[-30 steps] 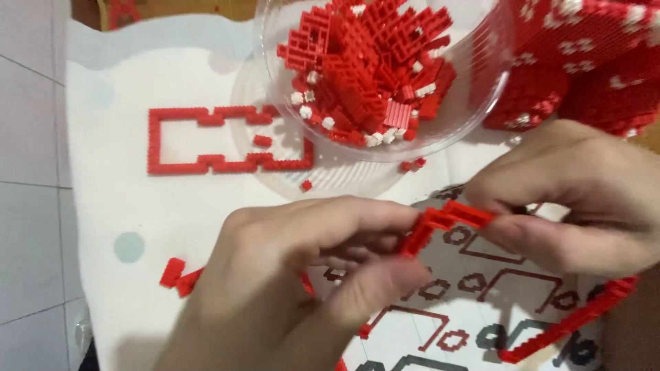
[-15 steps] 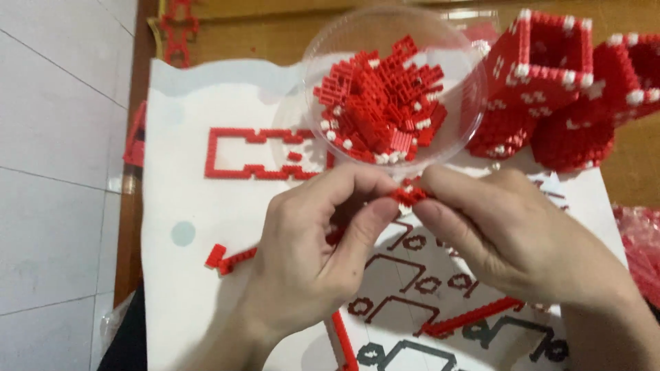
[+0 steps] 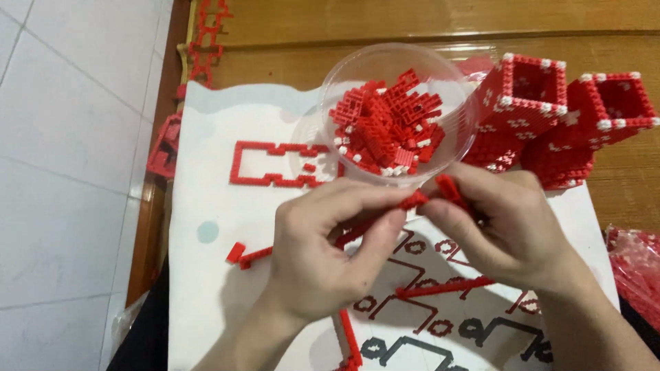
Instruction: Assembling a red plastic toy structure using interlocking blocks on a floor surface.
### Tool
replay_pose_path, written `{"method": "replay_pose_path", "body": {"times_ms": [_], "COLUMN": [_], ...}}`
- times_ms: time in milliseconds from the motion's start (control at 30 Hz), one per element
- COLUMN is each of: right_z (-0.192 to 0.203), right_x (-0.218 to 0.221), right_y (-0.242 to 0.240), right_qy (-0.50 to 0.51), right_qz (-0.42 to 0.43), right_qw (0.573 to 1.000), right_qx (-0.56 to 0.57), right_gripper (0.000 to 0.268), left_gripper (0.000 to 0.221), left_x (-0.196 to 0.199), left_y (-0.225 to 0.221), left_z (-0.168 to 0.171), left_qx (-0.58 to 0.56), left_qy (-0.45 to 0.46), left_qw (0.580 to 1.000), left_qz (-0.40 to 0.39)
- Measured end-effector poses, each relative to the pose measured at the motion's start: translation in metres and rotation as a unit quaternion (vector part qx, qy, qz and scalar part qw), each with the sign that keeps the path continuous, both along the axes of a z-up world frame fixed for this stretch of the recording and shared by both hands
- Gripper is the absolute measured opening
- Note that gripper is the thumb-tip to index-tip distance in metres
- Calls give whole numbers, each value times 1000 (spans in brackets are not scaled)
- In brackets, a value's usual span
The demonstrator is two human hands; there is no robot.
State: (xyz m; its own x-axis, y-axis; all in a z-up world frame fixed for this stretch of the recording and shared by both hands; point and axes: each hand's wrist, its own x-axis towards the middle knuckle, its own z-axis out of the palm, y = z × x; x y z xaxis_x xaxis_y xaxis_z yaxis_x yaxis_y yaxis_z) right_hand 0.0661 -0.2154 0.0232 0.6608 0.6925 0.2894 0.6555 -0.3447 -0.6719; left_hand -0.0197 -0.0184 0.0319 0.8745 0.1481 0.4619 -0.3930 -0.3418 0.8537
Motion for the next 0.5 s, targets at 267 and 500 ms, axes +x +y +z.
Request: {"method": "replay_pose_path", "body": {"times_ms": [267, 500], "right_z": [-9, 5], "right_x": [6, 21], "right_y": [-1, 2], "right_qy": [-155, -168], "right_qz": [5, -6], "right_qw": [987, 986], "right_qx": [-52, 20], "right_gripper": [11, 18], "left_gripper": [11, 12], "left_x": [5, 31], "left_y": [1, 9], "left_z": [2, 14], "left_qx": [47, 169], "left_qy": [-12, -78], "left_qw": [999, 982], "left_qz": [11, 22]}}
